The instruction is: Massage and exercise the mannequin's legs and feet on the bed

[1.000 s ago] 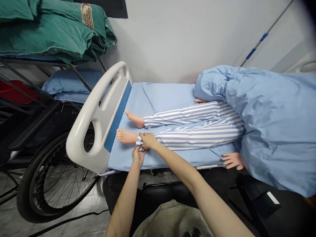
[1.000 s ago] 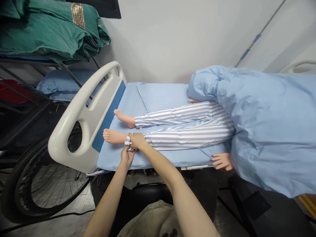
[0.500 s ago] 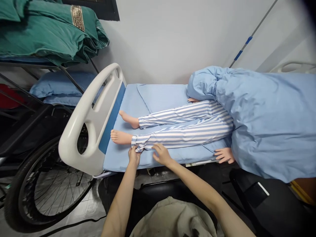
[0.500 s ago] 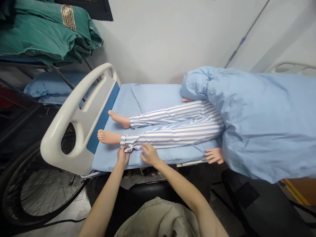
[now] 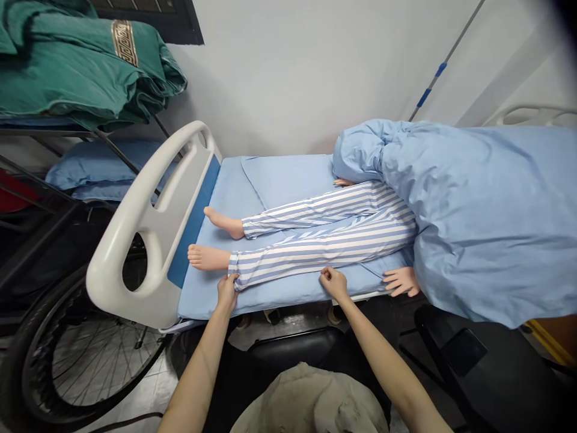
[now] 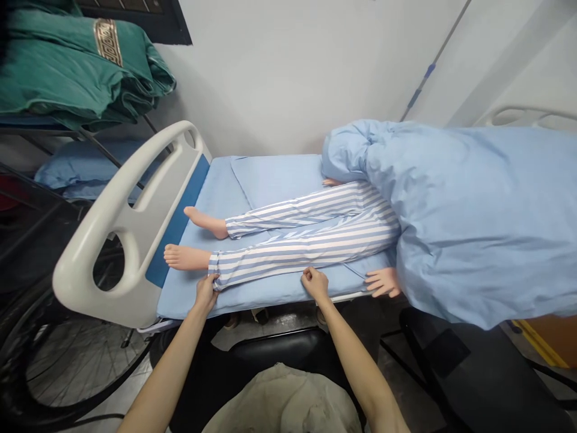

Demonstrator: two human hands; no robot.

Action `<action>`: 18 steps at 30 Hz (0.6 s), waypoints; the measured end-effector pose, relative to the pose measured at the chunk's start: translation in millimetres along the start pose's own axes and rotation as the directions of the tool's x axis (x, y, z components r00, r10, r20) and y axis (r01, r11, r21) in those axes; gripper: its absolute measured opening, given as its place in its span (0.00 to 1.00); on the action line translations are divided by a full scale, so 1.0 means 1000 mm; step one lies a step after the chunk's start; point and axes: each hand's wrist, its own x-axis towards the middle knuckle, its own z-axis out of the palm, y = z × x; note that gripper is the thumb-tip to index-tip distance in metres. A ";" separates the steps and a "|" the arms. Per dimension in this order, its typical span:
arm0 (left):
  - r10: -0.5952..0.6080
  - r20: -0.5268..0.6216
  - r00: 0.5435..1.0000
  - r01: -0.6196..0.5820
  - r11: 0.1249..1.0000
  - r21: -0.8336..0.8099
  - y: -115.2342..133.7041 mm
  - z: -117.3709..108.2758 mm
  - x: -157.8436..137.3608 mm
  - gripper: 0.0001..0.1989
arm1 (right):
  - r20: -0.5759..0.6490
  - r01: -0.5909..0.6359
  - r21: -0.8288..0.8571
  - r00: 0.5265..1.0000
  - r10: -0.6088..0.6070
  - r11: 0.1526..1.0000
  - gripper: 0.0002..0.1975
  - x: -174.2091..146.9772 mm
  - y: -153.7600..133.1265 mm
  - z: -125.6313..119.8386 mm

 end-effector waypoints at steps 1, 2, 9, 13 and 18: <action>-0.002 0.004 1.000 0.002 1.000 0.021 0.002 -0.004 0.000 0.09 | -0.004 -0.019 -0.023 1.000 0.019 1.000 0.10 0.001 -0.001 0.002; -0.008 0.009 1.000 0.008 0.999 0.045 0.003 -0.009 -0.001 0.10 | -0.004 -0.031 -0.041 1.000 0.031 0.999 0.10 0.001 -0.002 0.004; 0.059 -0.055 0.997 -0.042 0.963 0.265 0.006 -0.037 -0.010 0.12 | -0.003 -0.045 -0.102 0.999 0.045 0.994 0.08 0.000 -0.004 0.005; 0.399 -0.038 0.916 -0.292 0.728 0.620 0.024 -0.039 -0.024 0.13 | -0.030 -0.065 -0.154 0.998 0.061 0.986 0.09 -0.003 -0.009 0.009; 0.482 0.215 0.849 -0.508 0.635 0.582 0.061 0.018 -0.029 0.15 | -0.138 -0.020 -0.210 0.990 -0.009 0.977 0.11 -0.008 -0.005 0.021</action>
